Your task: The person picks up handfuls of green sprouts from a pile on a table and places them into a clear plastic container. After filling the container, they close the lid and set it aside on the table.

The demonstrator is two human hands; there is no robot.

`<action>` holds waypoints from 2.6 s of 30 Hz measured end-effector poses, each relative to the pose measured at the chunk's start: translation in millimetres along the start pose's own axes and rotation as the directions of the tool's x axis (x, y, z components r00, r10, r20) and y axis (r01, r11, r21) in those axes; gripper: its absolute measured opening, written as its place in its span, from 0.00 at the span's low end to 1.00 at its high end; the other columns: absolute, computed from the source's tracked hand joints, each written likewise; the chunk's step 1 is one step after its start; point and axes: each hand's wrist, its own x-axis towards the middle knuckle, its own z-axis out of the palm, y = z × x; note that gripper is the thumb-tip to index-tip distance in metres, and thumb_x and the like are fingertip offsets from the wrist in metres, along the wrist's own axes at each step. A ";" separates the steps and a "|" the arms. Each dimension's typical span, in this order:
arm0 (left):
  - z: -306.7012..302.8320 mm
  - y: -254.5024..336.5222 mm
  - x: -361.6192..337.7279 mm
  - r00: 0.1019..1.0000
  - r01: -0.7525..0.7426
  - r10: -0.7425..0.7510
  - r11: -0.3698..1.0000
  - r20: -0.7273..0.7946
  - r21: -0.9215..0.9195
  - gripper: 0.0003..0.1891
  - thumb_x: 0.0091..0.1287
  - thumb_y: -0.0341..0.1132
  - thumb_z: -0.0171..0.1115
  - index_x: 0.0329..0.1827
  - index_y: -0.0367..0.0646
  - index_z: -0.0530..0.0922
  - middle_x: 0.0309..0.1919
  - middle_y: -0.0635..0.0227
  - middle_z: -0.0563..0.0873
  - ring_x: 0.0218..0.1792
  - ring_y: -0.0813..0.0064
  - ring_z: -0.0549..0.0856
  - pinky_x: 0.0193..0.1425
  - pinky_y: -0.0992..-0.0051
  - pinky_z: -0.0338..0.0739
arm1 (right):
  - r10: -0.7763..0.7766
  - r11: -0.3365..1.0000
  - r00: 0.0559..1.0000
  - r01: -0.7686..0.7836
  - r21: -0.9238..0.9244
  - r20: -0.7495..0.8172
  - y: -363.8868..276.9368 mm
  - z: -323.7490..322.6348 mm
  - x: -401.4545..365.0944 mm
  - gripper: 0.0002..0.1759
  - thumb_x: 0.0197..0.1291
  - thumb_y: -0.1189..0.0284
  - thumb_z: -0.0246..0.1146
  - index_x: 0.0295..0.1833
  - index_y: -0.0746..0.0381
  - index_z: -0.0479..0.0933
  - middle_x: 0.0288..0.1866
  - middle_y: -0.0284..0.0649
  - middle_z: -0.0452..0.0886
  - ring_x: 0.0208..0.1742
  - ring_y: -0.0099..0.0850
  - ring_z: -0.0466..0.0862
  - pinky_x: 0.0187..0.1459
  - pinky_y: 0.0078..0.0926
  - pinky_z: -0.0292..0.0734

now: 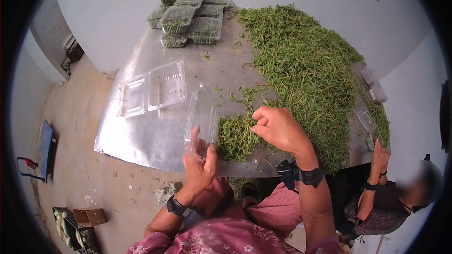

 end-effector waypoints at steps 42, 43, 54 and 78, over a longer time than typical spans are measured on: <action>1.0 -5.8 -0.1 1.000 -0.028 0.028 0.999 -0.012 -0.016 0.29 0.70 0.26 0.57 0.73 0.32 0.59 0.24 0.71 0.77 0.25 0.84 0.73 0.30 0.80 0.67 | -0.430 0.835 0.900 0.366 -0.411 -0.070 7.7 26.1 2.2 0.07 0.57 0.78 0.60 0.39 0.58 0.83 0.34 0.38 0.80 0.42 0.38 0.79 0.48 0.37 0.64; 0.7 -5.4 -0.4 1.000 -0.022 0.021 1.000 -0.012 -0.015 0.29 0.70 0.26 0.57 0.73 0.32 0.59 0.24 0.71 0.77 0.25 0.84 0.73 0.30 0.80 0.67 | -0.446 0.830 0.891 0.373 -0.415 -0.091 5.2 16.6 0.9 0.07 0.56 0.78 0.60 0.36 0.58 0.82 0.32 0.38 0.80 0.42 0.38 0.79 0.47 0.37 0.65; 0.5 -6.8 -1.4 1.000 -0.010 0.010 1.000 -0.010 -0.002 0.29 0.70 0.26 0.56 0.73 0.33 0.58 0.26 0.71 0.78 0.28 0.83 0.74 0.33 0.80 0.70 | -0.296 0.737 0.952 0.283 -0.614 0.083 4.8 41.6 -1.9 0.02 0.41 0.78 0.65 0.23 0.62 0.83 0.51 0.41 0.77 0.62 0.43 0.69 0.58 0.45 0.58; -0.3 -3.4 -0.4 1.000 0.001 -0.001 1.000 0.003 -0.009 0.29 0.70 0.24 0.55 0.73 0.32 0.57 0.27 0.70 0.77 0.29 0.82 0.75 0.35 0.80 0.70 | 0.247 0.792 0.872 -0.432 -0.430 -0.421 113.8 -34.1 51.8 0.31 0.63 0.73 0.64 0.72 0.57 0.66 0.73 0.56 0.64 0.62 0.52 0.76 0.56 0.49 0.78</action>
